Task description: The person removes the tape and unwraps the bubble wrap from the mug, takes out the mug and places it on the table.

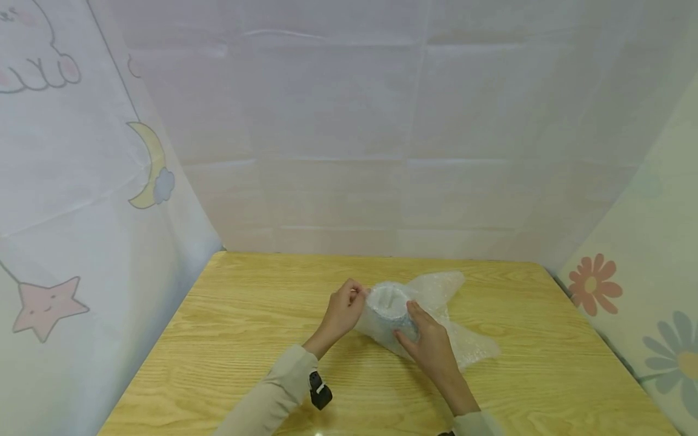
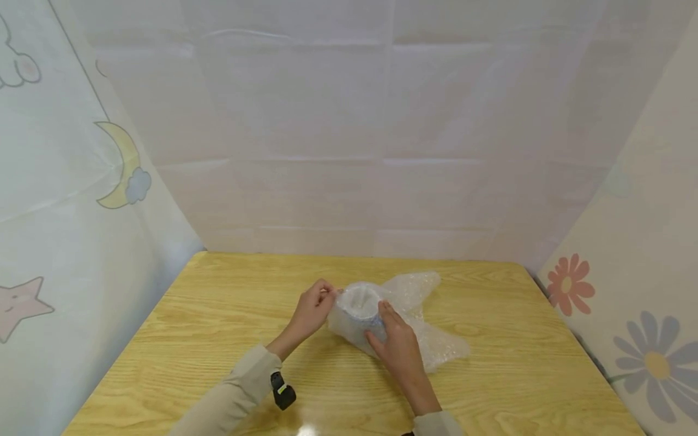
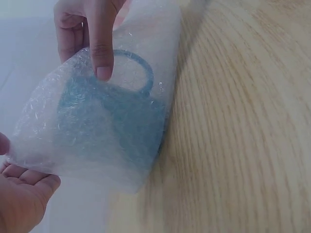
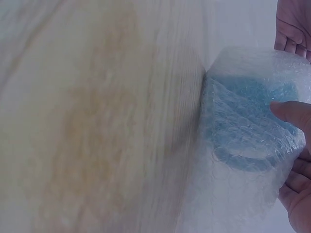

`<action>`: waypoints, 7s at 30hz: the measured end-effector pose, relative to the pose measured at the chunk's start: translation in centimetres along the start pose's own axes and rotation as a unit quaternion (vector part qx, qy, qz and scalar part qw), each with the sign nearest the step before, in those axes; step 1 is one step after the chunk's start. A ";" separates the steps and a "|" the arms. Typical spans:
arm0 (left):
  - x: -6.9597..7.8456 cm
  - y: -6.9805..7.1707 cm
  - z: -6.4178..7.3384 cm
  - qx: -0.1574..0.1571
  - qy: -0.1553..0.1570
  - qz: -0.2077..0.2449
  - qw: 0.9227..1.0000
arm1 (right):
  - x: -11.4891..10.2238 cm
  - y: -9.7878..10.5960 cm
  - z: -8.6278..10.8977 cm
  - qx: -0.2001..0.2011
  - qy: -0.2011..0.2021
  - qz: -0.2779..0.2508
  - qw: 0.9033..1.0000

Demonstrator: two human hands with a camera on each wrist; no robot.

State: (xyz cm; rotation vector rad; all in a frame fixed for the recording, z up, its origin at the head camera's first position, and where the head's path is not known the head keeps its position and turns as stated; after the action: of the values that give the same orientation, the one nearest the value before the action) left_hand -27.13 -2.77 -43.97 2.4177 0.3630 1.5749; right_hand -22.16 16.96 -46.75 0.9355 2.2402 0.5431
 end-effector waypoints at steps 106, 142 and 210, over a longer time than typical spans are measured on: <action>0.5 5.3 1.6 -0.126 -0.002 0.107 0.986 | -2.0 5.6 -1.8 -0.088 -0.024 -0.159 0.983; 0.0 6.6 5.3 -0.292 -0.078 0.024 0.953 | -4.4 5.0 3.9 -0.215 0.010 -0.262 0.941; -1.0 5.7 12.8 -0.382 -0.181 -0.247 0.872 | -2.7 1.9 8.6 -0.289 0.062 -0.063 0.953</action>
State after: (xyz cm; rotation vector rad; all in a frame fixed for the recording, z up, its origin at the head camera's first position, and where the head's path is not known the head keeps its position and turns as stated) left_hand -15.36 -9.20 -48.07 1.7406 0.1996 0.7939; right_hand -13.80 17.30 -50.61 0.4634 2.0423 1.1423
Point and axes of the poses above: each hand's wrist, its own z-axis away from the middle knuckle, its own y-axis out of the back of the hand, x = y × z, the point moved 3 cm from there along -z, towards the middle knuckle, and after that the axes turned 10 degrees about x, right-handed, at the moved point
